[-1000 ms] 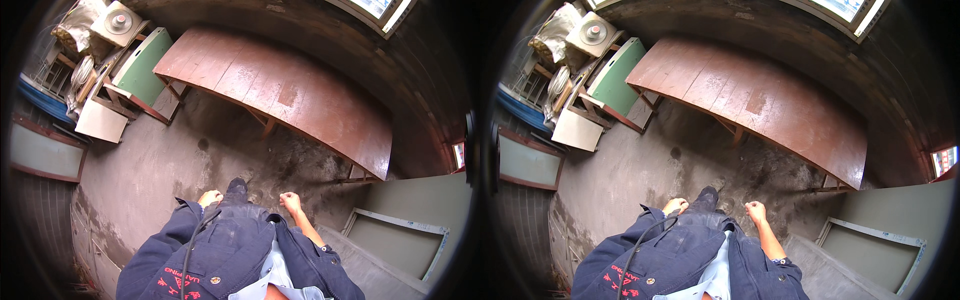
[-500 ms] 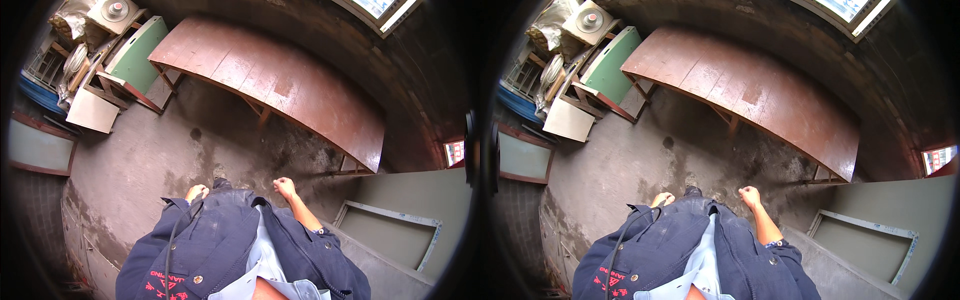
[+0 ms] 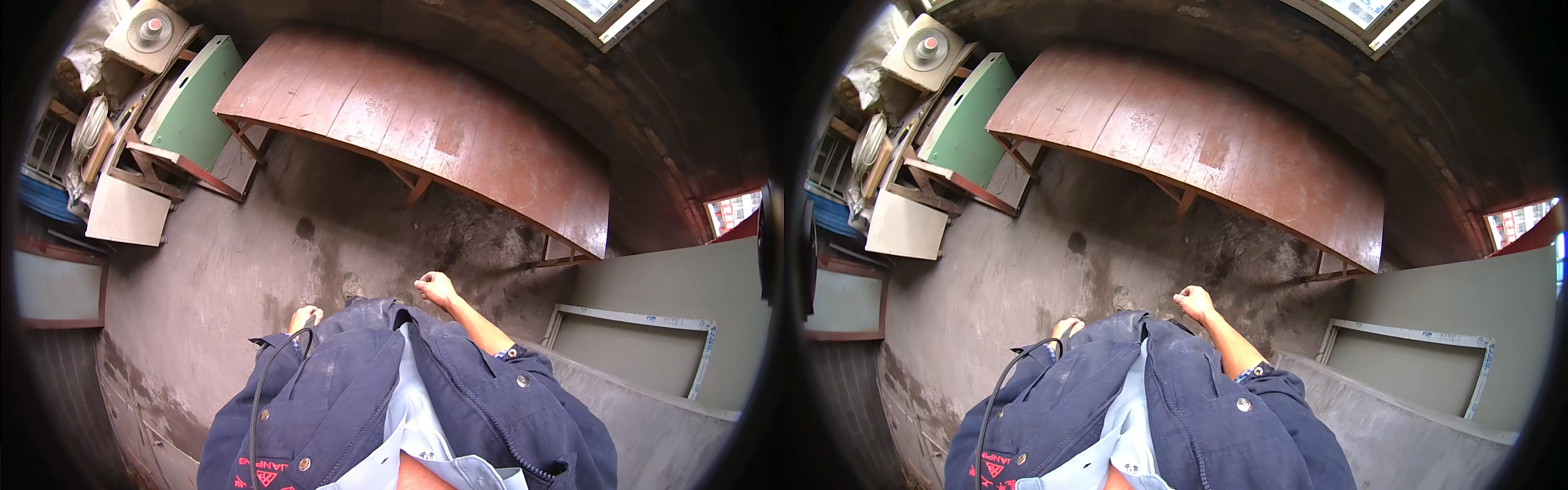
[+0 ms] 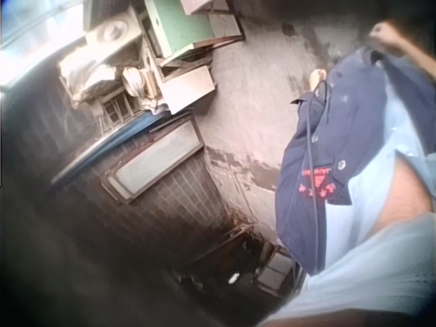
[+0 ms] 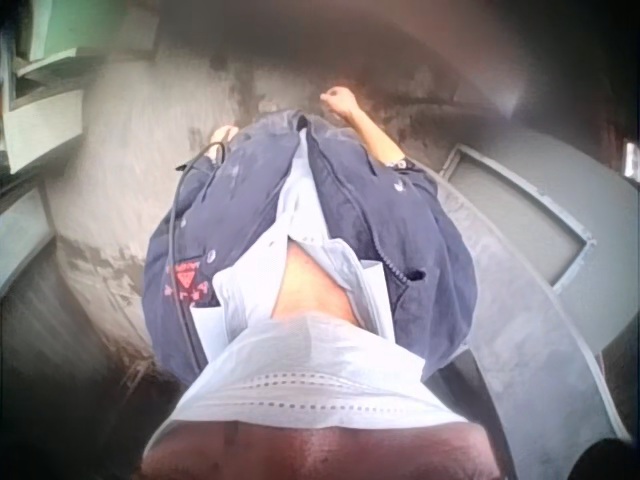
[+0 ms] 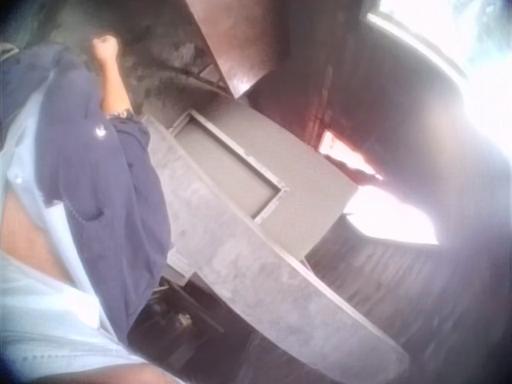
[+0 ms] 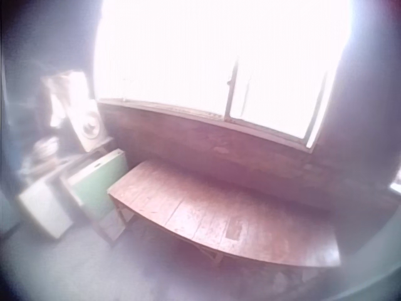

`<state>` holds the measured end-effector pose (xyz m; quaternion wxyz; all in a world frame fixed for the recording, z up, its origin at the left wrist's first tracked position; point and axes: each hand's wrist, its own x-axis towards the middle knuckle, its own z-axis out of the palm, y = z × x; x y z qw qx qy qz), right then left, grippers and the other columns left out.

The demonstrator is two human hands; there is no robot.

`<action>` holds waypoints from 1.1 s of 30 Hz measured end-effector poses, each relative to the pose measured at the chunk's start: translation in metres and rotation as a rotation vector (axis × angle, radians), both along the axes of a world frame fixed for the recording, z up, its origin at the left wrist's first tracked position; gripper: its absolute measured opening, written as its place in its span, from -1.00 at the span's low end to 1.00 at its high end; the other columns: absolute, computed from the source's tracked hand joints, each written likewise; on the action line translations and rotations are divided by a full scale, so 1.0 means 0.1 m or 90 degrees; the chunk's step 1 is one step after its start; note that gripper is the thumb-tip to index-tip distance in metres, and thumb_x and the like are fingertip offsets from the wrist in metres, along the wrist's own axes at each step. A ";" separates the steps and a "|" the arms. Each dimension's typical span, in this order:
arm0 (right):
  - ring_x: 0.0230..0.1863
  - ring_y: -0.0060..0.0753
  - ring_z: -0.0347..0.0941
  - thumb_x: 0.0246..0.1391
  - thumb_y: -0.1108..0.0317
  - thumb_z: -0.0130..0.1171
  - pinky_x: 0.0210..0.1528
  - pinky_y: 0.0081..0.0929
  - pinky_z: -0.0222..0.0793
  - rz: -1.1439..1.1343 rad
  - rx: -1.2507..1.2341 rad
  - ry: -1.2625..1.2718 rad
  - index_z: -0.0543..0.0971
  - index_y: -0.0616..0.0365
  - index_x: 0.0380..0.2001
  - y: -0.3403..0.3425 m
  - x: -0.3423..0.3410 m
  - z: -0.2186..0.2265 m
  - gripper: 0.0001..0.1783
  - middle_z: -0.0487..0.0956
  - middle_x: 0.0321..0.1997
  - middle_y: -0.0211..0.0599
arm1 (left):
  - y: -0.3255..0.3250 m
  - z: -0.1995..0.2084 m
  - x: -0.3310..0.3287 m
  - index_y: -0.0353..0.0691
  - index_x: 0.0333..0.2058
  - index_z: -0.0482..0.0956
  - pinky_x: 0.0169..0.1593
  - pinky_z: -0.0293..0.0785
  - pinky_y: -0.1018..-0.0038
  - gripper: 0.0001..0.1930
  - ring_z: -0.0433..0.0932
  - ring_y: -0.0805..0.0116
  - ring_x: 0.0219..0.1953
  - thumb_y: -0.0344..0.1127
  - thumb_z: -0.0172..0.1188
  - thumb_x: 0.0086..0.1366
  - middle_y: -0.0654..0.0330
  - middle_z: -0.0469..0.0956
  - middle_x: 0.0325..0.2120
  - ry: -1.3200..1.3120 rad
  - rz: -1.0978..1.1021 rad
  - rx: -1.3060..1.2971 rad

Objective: The person assembles a wooden table by attaching a tabletop to a frame, then moves the assembled table to a wall. The person also picks up and places a long metal rod against the wall.

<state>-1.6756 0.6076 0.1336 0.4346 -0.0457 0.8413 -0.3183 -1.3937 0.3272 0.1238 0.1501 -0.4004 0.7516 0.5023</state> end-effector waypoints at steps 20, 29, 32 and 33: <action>-0.01 -0.09 0.56 -0.02 0.10 0.26 0.05 -0.27 0.43 0.060 0.047 0.031 0.65 0.23 -0.19 -0.87 -0.21 0.20 -0.57 0.64 -0.13 0.03 | -0.93 -0.45 0.17 -0.30 -0.26 0.66 -0.29 0.48 0.50 -0.73 0.54 0.50 -0.43 -0.18 0.22 0.27 0.30 0.62 -0.49 -0.038 0.011 0.093; 0.07 0.08 0.49 -0.01 0.17 0.15 0.11 -0.13 0.40 -0.044 0.113 0.123 0.56 0.26 -0.13 -1.14 -1.24 0.13 -0.56 0.58 -0.04 0.12 | -0.89 -0.35 -0.43 -0.34 -0.23 0.64 -0.23 0.50 0.46 -0.69 0.57 0.45 -0.37 -0.17 0.19 0.26 0.20 0.64 -0.46 -0.039 0.094 0.085; 0.19 0.12 0.36 0.00 0.16 0.19 0.20 -0.12 0.32 -0.053 0.124 0.135 0.39 0.25 0.08 -1.43 -1.75 0.20 -0.40 0.41 0.14 0.15 | -0.90 -0.17 -0.60 -0.34 -0.23 0.63 -0.26 0.50 0.47 -0.72 0.55 0.46 -0.42 -0.21 0.18 0.28 0.22 0.62 -0.49 -0.026 0.076 0.061; 0.23 0.14 0.31 -0.01 0.16 0.20 0.21 -0.09 0.30 -0.064 0.129 0.138 0.33 0.25 0.11 -1.51 -1.90 0.21 -0.36 0.34 0.19 0.16 | -0.87 -0.09 -0.67 -0.33 -0.24 0.63 -0.28 0.49 0.48 -0.73 0.54 0.46 -0.44 -0.22 0.18 0.28 0.24 0.61 -0.50 -0.032 0.103 0.060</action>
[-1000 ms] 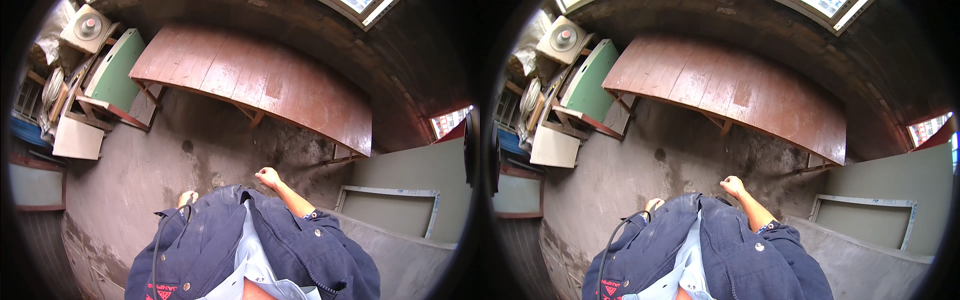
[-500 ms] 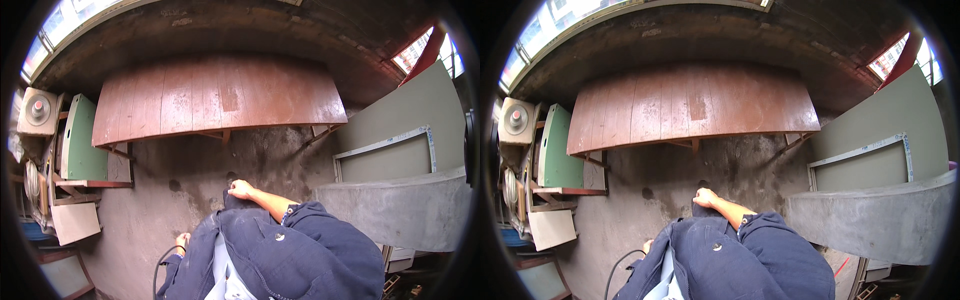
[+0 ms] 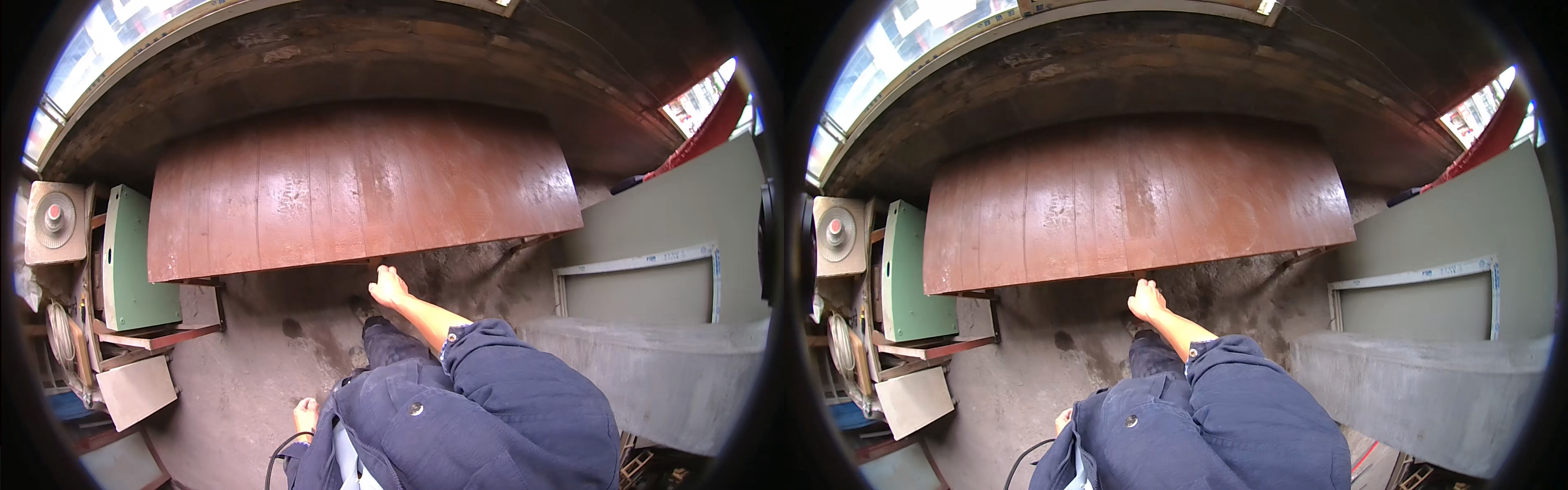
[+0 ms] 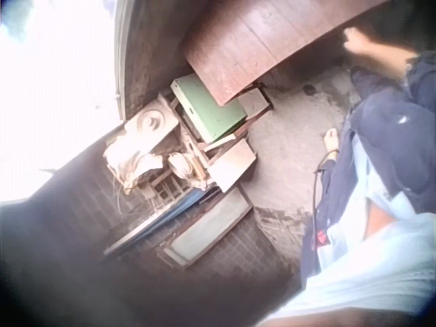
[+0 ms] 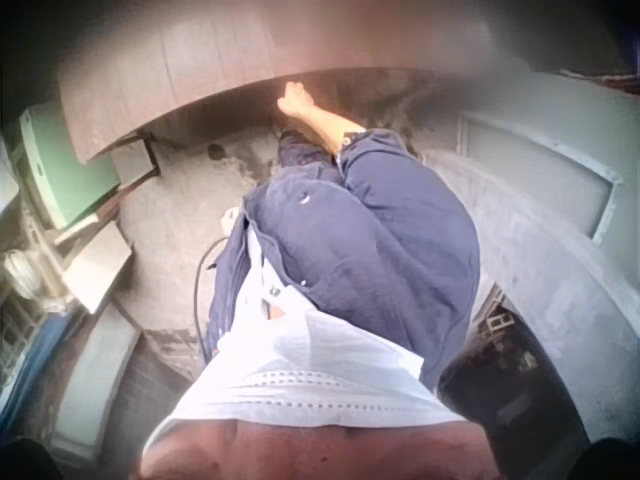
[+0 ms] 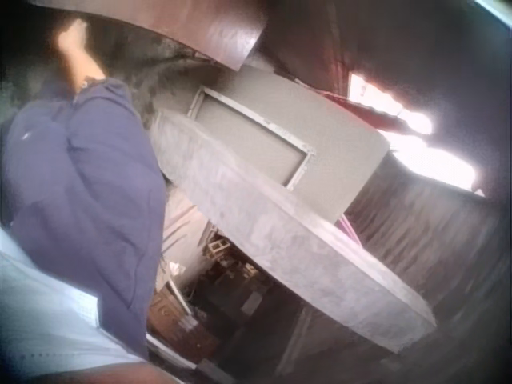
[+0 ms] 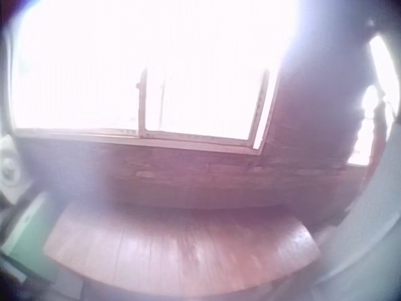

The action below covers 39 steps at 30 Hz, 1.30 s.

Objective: The person assembles a wooden table by attaching a tabletop to a frame, then moves the assembled table to a wall. The person also picks up and places a long metal rod against the wall.

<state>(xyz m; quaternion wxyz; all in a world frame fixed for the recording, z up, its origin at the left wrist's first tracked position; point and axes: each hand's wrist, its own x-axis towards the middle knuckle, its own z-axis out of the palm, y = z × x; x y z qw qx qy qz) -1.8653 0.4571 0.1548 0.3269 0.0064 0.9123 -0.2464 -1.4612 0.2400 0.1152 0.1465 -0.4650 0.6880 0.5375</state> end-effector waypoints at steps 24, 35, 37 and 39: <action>0.30 0.13 0.24 -0.16 0.11 0.19 0.23 -0.16 0.34 0.317 0.295 -0.076 0.55 0.28 0.02 -0.65 -0.84 -0.02 -0.35 0.24 0.30 0.21 | 0.87 0.49 -0.16 -0.31 -0.24 0.62 -0.26 0.48 0.35 -0.67 0.61 0.29 -0.38 -0.12 0.15 0.27 0.04 0.63 -0.48 0.021 0.204 -0.165; -0.57 -0.41 0.45 0.04 0.31 0.20 -0.52 -0.49 0.39 0.499 -0.162 -0.332 0.59 0.35 -0.31 -0.97 -0.42 -0.53 -0.73 0.54 -0.53 -0.26 | 1.21 -0.12 -0.25 -0.25 -0.41 0.61 -0.17 0.50 0.08 -0.63 0.61 -0.12 -0.27 -0.02 0.08 0.21 -0.11 0.61 -0.41 -0.007 0.430 -0.216; -0.40 -0.33 0.56 0.03 0.23 0.22 -0.31 -0.44 0.49 0.632 -0.117 -0.289 0.62 0.38 -0.21 -1.13 -0.43 -0.67 -0.61 0.62 -0.39 -0.15 | 1.18 -0.16 -0.38 -0.24 -0.39 0.63 -0.16 0.50 0.08 -0.63 0.61 -0.12 -0.27 -0.03 0.07 0.20 -0.11 0.62 -0.39 -0.009 0.459 -0.204; -0.21 -0.29 0.60 0.01 0.17 0.22 -0.08 -0.44 0.49 0.759 -0.082 -0.248 0.63 0.38 -0.15 -1.33 -0.33 -0.79 -0.53 0.67 -0.24 -0.08 | 1.23 -0.19 -0.31 -0.23 -0.37 0.65 -0.15 0.51 0.08 -0.64 0.61 -0.15 -0.26 -0.04 0.06 0.18 -0.13 0.62 -0.38 0.002 0.512 -0.202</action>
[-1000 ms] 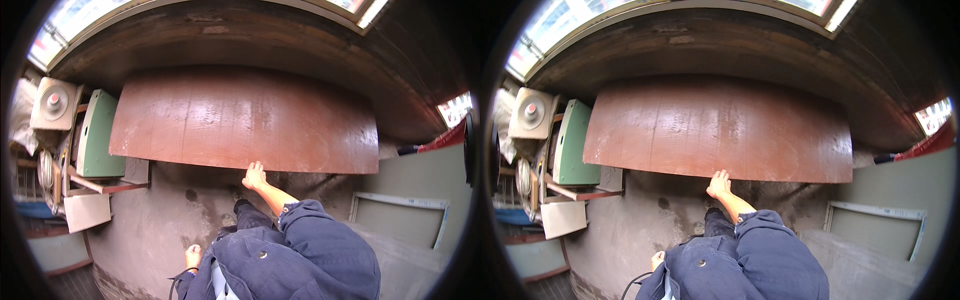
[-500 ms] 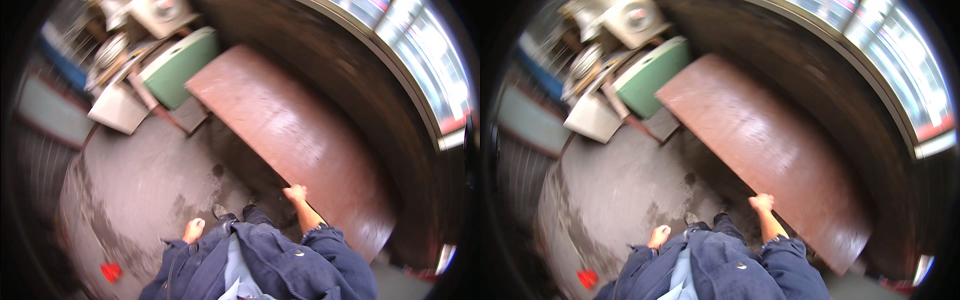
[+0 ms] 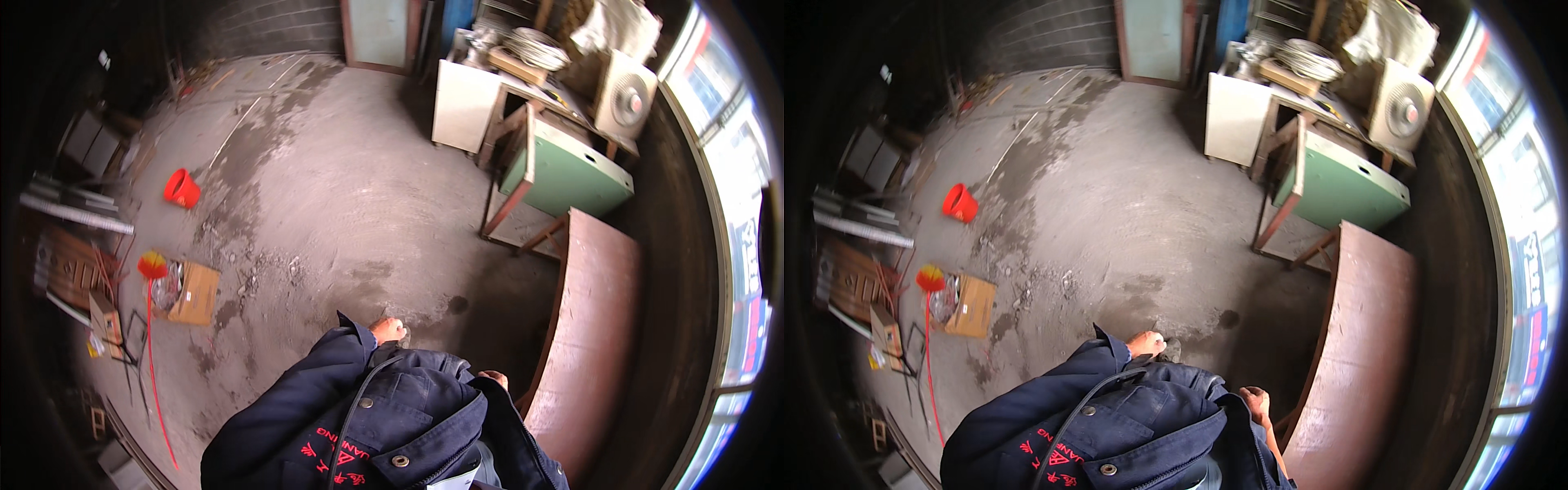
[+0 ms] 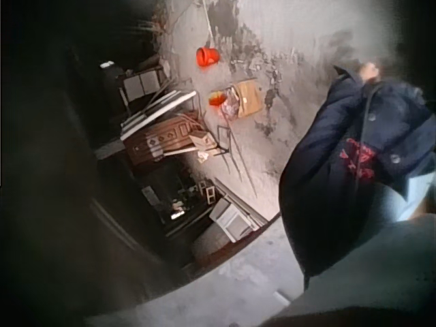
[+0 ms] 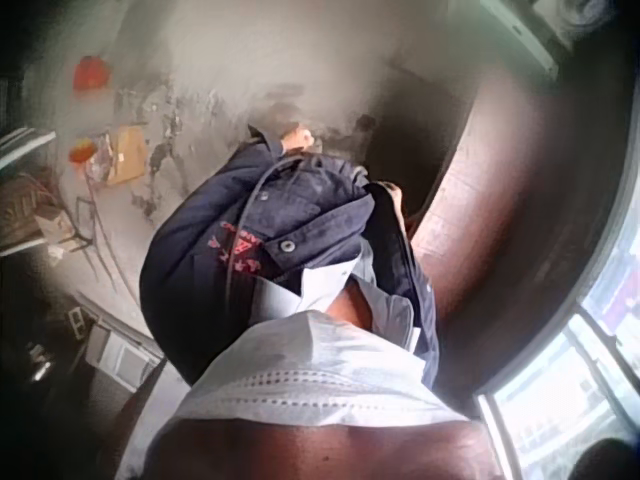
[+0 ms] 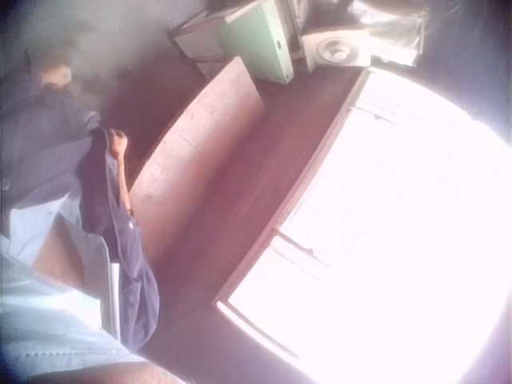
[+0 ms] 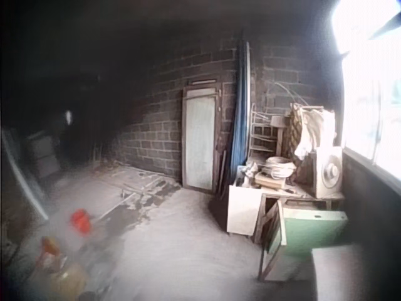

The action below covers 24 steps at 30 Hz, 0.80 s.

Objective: The person assembles a wooden table by attaching a tabletop to a frame, then moves the assembled table to a wall. The person also picks up and places a long metal rod against the wall.

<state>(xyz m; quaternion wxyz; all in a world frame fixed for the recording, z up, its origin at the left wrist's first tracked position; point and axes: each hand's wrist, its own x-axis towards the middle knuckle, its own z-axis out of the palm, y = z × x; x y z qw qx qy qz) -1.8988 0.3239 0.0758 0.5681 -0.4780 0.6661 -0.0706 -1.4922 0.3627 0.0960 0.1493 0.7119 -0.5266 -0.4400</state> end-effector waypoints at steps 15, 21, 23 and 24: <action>-0.34 -0.31 0.59 0.04 0.19 0.15 -0.26 -0.38 0.49 0.380 -0.061 -0.090 0.63 0.41 -0.24 -1.28 1.54 -0.03 -0.58 0.67 -0.34 -0.11 | 1.50 -0.30 1.16 -0.31 -0.47 0.62 -0.14 0.48 0.04 -0.60 0.57 -0.22 -0.23 -0.05 0.02 0.19 -0.21 0.58 -0.39 -0.047 0.343 0.114; -0.33 -0.30 0.62 0.00 0.18 0.13 -0.23 -0.41 0.53 0.457 -0.055 0.052 0.65 0.38 -0.31 -1.50 2.51 0.53 -0.59 0.67 -0.35 -0.03 | 1.84 -0.36 0.95 -0.25 -0.41 0.64 -0.10 0.52 0.08 -0.59 0.62 -0.09 -0.20 -0.02 -0.03 0.25 -0.08 0.63 -0.38 -0.055 0.195 0.206; -0.32 -0.30 0.63 0.02 0.17 0.12 -0.21 -0.41 0.53 0.536 -0.047 0.063 0.66 0.33 -0.30 -1.53 2.77 0.52 -0.61 0.67 -0.32 -0.02 | 2.05 -0.52 0.86 -0.22 -0.39 0.65 -0.09 0.51 0.11 -0.51 0.62 -0.04 -0.16 0.08 -0.08 0.29 -0.08 0.63 -0.32 0.017 0.305 0.203; -0.31 -0.26 0.64 0.05 0.16 0.07 -0.21 -0.40 0.54 0.637 -0.113 0.079 0.68 0.17 -0.33 -1.67 2.79 0.47 -0.66 0.68 -0.29 -0.10 | 1.91 -0.56 0.87 -0.22 -0.38 0.65 -0.09 0.50 0.11 -0.49 0.61 -0.03 -0.15 0.11 -0.09 0.29 -0.08 0.63 -0.32 0.076 0.349 0.176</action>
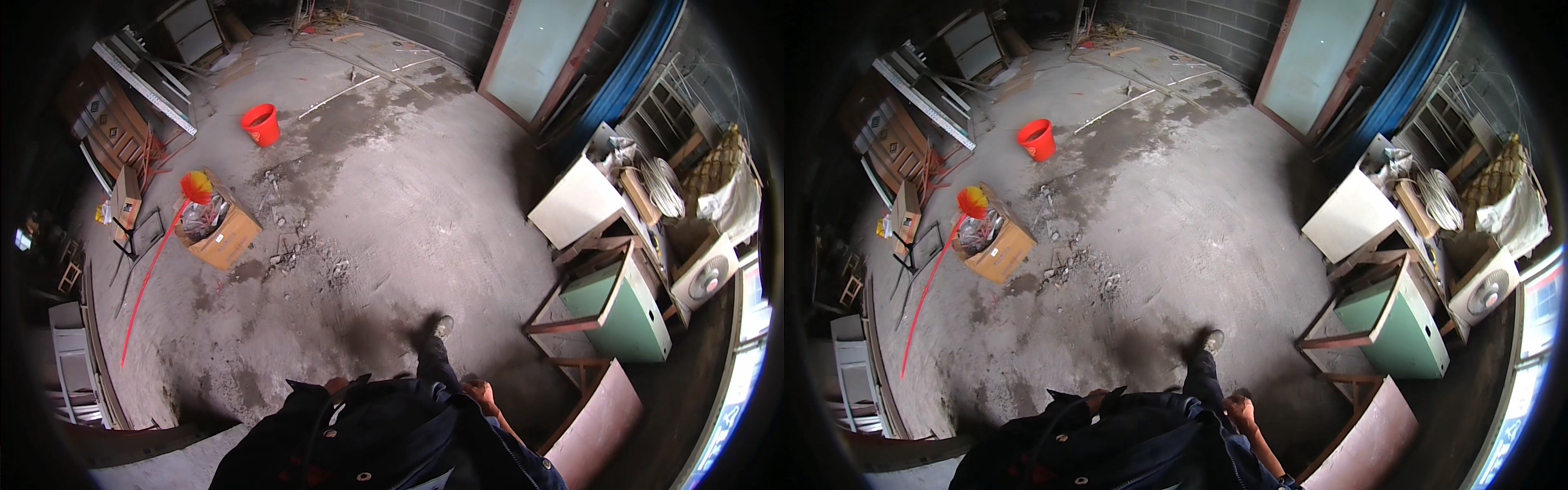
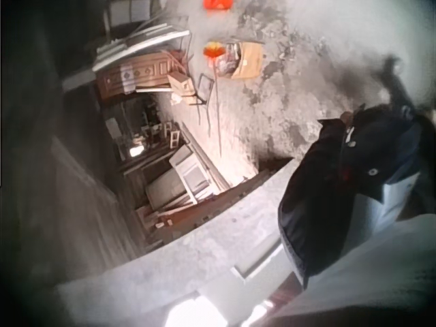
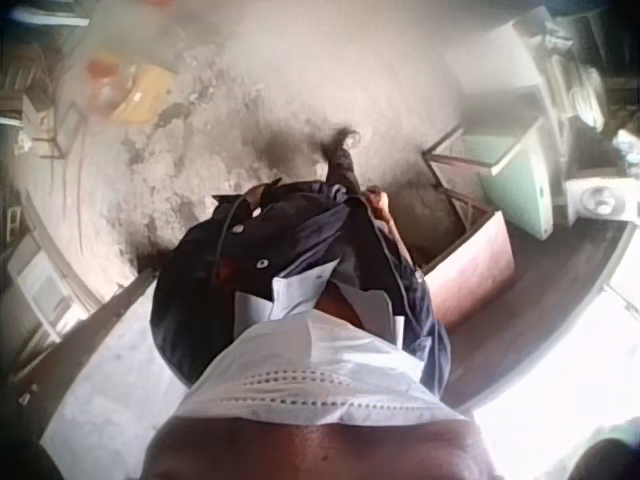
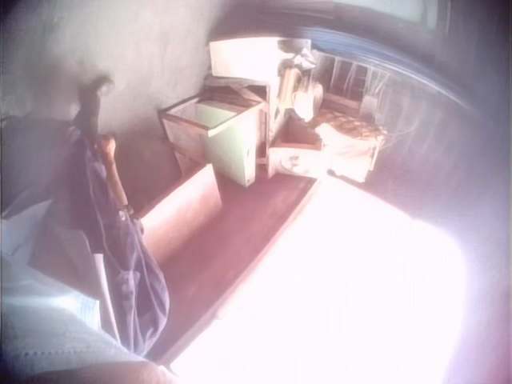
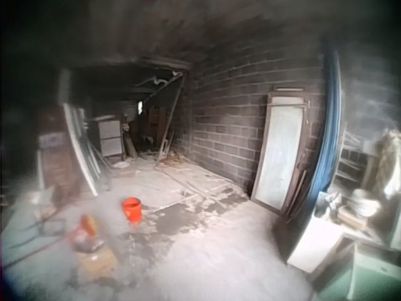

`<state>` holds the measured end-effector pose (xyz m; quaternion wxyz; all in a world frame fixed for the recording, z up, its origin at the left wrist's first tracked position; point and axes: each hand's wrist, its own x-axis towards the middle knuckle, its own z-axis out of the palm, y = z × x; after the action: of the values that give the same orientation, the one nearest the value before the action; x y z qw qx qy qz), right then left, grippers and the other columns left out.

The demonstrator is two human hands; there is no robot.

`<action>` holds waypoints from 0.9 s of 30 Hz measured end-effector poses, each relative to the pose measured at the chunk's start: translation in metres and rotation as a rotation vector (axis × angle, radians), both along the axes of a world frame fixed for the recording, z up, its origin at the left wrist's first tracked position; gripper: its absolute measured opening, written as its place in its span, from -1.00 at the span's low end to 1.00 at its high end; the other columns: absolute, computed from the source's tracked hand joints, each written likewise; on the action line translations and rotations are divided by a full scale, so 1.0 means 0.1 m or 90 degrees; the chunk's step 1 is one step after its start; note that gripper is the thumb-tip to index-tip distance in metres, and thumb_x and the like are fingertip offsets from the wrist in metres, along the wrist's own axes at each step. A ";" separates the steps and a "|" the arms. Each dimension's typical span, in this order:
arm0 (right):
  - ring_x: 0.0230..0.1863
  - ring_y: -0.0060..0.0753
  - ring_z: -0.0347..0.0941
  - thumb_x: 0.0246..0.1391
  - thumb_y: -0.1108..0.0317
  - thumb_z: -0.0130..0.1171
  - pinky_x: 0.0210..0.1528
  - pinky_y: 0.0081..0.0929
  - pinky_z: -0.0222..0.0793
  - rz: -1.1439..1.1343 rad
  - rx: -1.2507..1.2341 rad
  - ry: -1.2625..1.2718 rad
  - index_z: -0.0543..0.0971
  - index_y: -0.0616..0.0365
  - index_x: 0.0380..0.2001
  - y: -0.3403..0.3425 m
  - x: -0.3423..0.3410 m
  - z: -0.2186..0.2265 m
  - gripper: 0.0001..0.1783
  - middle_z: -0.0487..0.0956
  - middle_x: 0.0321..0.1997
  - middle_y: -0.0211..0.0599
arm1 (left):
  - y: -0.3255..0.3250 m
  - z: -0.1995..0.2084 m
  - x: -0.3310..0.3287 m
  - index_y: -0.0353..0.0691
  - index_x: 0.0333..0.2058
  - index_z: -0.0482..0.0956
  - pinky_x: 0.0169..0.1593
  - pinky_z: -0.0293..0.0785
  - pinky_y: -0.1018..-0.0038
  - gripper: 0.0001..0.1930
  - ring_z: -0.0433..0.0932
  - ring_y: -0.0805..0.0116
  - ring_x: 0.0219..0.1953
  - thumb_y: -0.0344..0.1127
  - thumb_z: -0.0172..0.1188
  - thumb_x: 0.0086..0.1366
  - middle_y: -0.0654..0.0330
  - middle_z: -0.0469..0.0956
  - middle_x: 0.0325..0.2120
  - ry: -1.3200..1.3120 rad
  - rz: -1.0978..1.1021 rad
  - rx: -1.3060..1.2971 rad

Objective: The person assembles a wooden table by attaching a tabletop to a frame, then moves the assembled table to a wall. The person also picks up and places a long metal rod against the wall.

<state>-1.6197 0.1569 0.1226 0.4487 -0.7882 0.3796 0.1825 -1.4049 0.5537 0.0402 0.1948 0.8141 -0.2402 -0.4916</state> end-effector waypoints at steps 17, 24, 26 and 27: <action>-0.37 -0.09 0.59 -0.03 0.19 0.04 -0.33 -0.22 0.46 -0.081 0.026 -0.056 0.56 0.13 -0.63 -2.14 2.15 -0.95 -0.72 0.60 -0.57 -0.24 | -2.39 0.94 1.90 -0.30 -0.44 0.51 -0.26 0.46 0.07 -0.69 0.53 -0.20 -0.29 -0.16 0.00 0.30 -0.15 0.55 -0.42 -0.244 0.241 -0.169; -0.42 -0.17 0.57 -0.02 0.09 0.04 -0.31 -0.21 0.46 0.221 -0.051 -0.073 0.63 0.12 -0.54 -2.23 2.80 -0.98 -0.66 0.62 -0.53 -0.18 | -1.81 -0.07 2.17 -0.18 -0.55 0.51 -0.34 0.46 0.08 -0.70 0.54 -0.07 -0.42 -0.11 0.07 0.25 -0.02 0.52 -0.55 -0.412 -0.038 -0.183; -0.35 -0.20 0.60 -0.03 0.05 0.07 -0.23 -0.24 0.50 0.146 0.078 0.065 0.68 0.06 -0.44 -2.13 3.02 -0.90 -0.65 0.65 -0.51 -0.23 | -1.38 -0.34 2.11 -0.16 -0.54 0.53 -0.37 0.43 0.10 -0.70 0.54 -0.05 -0.44 -0.09 0.10 0.25 -0.02 0.52 -0.56 -0.333 -0.028 -0.151; -0.34 -0.19 0.60 -0.04 0.04 0.08 -0.21 -0.24 0.50 0.147 0.089 0.066 0.68 0.07 -0.44 -2.06 3.16 -0.94 -0.64 0.65 -0.49 -0.22 | -1.06 -0.51 2.11 -0.15 -0.54 0.54 -0.38 0.42 0.11 -0.70 0.54 -0.04 -0.45 -0.08 0.11 0.25 -0.02 0.53 -0.57 -0.265 0.021 -0.126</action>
<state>-1.3032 -0.0487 0.0284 0.4581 -0.7830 0.2957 0.2996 -1.1940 0.4478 -0.0107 0.2282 0.8787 -0.3087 -0.2838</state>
